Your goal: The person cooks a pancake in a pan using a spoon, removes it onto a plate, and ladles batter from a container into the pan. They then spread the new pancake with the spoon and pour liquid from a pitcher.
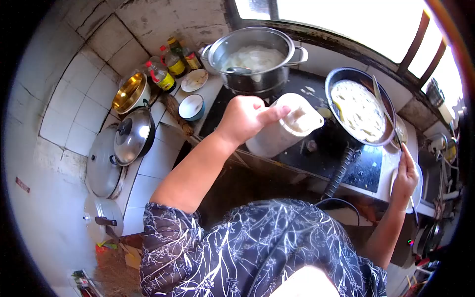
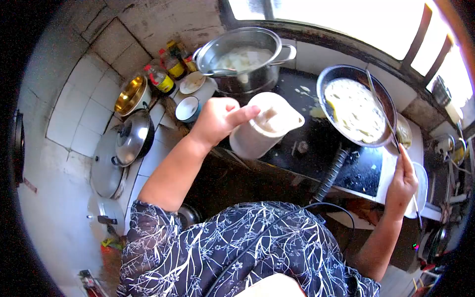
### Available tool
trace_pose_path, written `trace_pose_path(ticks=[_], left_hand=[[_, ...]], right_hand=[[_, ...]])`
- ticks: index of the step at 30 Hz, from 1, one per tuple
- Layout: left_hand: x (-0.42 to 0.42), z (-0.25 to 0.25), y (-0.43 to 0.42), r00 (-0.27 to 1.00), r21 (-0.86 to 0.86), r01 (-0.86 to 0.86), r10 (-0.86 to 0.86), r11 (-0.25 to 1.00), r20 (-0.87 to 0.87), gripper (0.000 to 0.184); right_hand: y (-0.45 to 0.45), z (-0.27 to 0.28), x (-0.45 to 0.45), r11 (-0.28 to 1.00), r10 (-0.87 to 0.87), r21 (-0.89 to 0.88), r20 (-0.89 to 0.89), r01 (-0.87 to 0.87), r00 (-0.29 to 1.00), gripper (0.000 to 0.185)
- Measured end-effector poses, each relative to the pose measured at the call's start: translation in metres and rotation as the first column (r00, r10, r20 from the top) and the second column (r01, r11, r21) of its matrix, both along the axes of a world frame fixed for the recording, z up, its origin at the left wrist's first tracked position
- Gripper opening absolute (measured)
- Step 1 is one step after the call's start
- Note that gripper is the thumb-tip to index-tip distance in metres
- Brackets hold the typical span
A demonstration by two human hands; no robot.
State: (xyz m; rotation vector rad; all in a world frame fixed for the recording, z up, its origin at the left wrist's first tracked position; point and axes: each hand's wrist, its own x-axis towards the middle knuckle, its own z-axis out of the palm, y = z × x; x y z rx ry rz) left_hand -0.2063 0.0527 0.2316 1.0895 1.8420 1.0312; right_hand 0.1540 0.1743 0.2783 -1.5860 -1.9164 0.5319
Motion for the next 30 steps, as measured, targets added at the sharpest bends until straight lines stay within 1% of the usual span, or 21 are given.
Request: trace_pose_path(ticks=[1, 3, 5, 7, 9, 10, 11, 13, 14, 15, 17, 18, 19, 21, 22, 23, 24, 25, 26, 28, 30], left_hand=[[-0.01, 0.002, -0.014, 0.994, -0.05, -0.015, 0.02, 0.999, 0.11, 0.05], [-0.052, -0.003, -0.051, 0.988, -0.087, -0.033, 0.046, 0.996, 0.149, 0.046], [-0.082, 0.001, -0.079, 0.922, -0.127, -0.163, 0.197, 0.979, 0.333, 0.051], [-0.099, 0.006, -0.097, 0.849, -0.125, -0.324, 0.346, 0.938, 0.4, 0.052], [-0.139, -0.002, -0.117, 0.833, -0.147, -0.441, 0.464, 0.886, 0.302, 0.054], [-0.148, 0.0, -0.123, 0.764, -0.203, -0.529, 0.566, 0.824, 0.309, 0.056], [-0.166, 0.005, -0.126, 0.683, -0.272, -0.603, 0.662, 0.75, 0.31, 0.058], [-0.207, -0.011, -0.136, 0.548, -0.285, -0.672, 0.718, 0.684, 0.429, 0.063], [-0.215, -0.003, -0.128, 0.54, -0.256, -0.712, 0.743, 0.654, 0.396, 0.065], [-0.235, -0.013, -0.13, 0.498, -0.228, -0.743, 0.748, 0.629, 0.439, 0.063], [-0.266, -0.03, -0.131, 0.508, -0.221, -0.714, 0.709, 0.665, 0.489, 0.062], [-0.277, -0.035, -0.12, 0.461, -0.237, -0.774, 0.78, 0.587, 0.424, 0.06], [-0.294, -0.051, -0.117, 0.466, -0.205, -0.769, 0.75, 0.606, 0.47, 0.058], [-0.313, -0.082, -0.103, 0.479, -0.134, -0.789, 0.736, 0.6, 0.478, 0.057], [-0.323, -0.1, -0.095, 0.445, -0.131, -0.81, 0.744, 0.572, 0.499, 0.057], [-0.332, -0.119, -0.085, 0.41, -0.129, -0.829, 0.75, 0.544, 0.519, 0.058], [-0.335, -0.134, -0.077, 0.399, -0.132, -0.826, 0.734, 0.548, 0.549, 0.057], [-0.334, -0.147, -0.067, 0.404, -0.1, -0.844, 0.746, 0.527, 0.529, 0.058], [-0.341, -0.167, -0.061, 0.381, -0.118, -0.846, 0.744, 0.52, 0.549, 0.059], [-0.354, -0.218, -0.052, 0.339, -0.163, -0.845, 0.745, 0.509, 0.574, 0.062], [-0.355, -0.242, -0.042, 0.331, -0.17, -0.832, 0.717, 0.528, 0.613, 0.063]], right_hand=[[0.001, 0.003, -0.001, 0.999, -0.032, -0.011, 0.049, 0.033, 0.998, 0.024], [-0.008, -0.007, -0.013, 1.0, -0.019, -0.005, 0.063, 0.019, 0.998, 0.024], [-0.008, -0.008, -0.021, 0.996, -0.061, -0.055, 0.059, 0.064, 0.996, 0.024], [-0.003, -0.004, -0.021, 0.996, -0.062, -0.062, 0.088, 0.068, 0.994, 0.024], [-0.001, -0.011, -0.027, 0.996, -0.059, -0.056, 0.14, 0.067, 0.988, 0.024], [-0.006, -0.008, -0.031, 0.986, -0.083, -0.135, 0.137, 0.102, 0.987, 0.024], [-0.006, -0.01, -0.035, 0.985, -0.077, -0.139, 0.145, 0.097, 0.986, 0.024], [-0.005, -0.013, -0.032, 0.997, -0.053, -0.055, 0.162, 0.062, 0.985, 0.024], [-0.007, -0.007, -0.039, 0.979, -0.102, -0.16, 0.166, 0.129, 0.981, 0.025], [-0.008, -0.01, -0.036, 0.978, -0.098, -0.164, 0.173, 0.127, 0.98, 0.025], [-0.006, -0.02, -0.014, 0.988, -0.095, -0.103, 0.159, 0.112, 0.983, 0.026], [-0.008, -0.017, -0.017, 0.974, -0.133, -0.166, 0.118, 0.152, 0.984, 0.026], [-0.012, -0.015, -0.022, 0.974, -0.136, -0.165, 0.126, 0.156, 0.983, 0.026], [-0.017, -0.007, -0.027, 0.985, -0.128, -0.111, 0.039, 0.131, 0.991, 0.027], [-0.02, -0.004, -0.03, 0.985, -0.131, -0.105, 0.048, 0.136, 0.99, 0.027], [-0.022, -0.001, -0.032, 0.969, -0.191, -0.148, 0.07, 0.199, 0.979, 0.027], [-0.026, 0.003, -0.031, 0.947, -0.249, -0.186, 0.094, 0.263, 0.964, 0.027], [-0.03, 0.007, -0.029, 0.918, -0.309, -0.222, 0.122, 0.329, 0.943, 0.027], [-0.032, 0.001, -0.017, 0.933, -0.304, -0.202, 0.0, 0.298, 0.953, 0.027], [-0.042, 0.004, -0.013, 0.931, -0.317, -0.186, 0.021, 0.315, 0.948, 0.027], [-0.05, 0.011, -0.014, 0.925, -0.332, -0.176, 0.049, 0.336, 0.942, 0.027]])
